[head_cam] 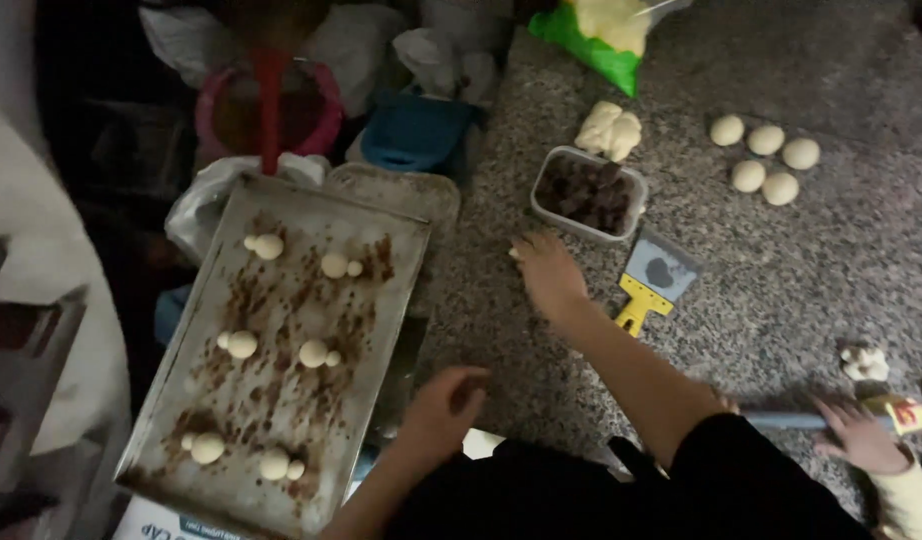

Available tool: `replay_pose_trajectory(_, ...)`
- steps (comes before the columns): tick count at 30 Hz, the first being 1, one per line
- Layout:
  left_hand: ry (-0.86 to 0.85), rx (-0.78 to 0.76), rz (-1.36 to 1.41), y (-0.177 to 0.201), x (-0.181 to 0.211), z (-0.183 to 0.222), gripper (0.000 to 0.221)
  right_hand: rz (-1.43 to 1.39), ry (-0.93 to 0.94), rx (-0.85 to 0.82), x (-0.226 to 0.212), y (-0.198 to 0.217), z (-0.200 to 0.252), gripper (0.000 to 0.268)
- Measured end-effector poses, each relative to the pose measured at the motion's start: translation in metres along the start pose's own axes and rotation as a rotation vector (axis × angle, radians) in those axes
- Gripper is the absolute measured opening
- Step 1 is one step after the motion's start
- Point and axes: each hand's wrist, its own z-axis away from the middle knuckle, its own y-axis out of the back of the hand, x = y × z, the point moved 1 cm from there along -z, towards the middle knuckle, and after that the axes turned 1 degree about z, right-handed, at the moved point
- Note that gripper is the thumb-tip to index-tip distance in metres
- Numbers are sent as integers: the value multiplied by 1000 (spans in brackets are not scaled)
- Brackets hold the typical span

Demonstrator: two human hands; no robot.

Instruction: Creating small figures out of dough by pinching off pieces, rolling them, and attaching them to larger dough balls on a baking tray.

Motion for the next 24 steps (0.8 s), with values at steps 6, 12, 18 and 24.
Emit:
replay_pose_trajectory(6,-77,-27,64,9,-2,25,31,-16,207,229,-46,26,34,22)
replay_pose_trajectory(12,-19,35,-11,18,-16,41,32,44,-195,-123,-85,-14,132,45)
replay_pose_trajectory(18,118,-16,-18,38,-22,50,35,-6,-22,32,-93,-18,74,85)
replay_pose_trajectory(24,201,-20,-135,45,-43,48,36,68,-154,-83,-97,-22,8,75)
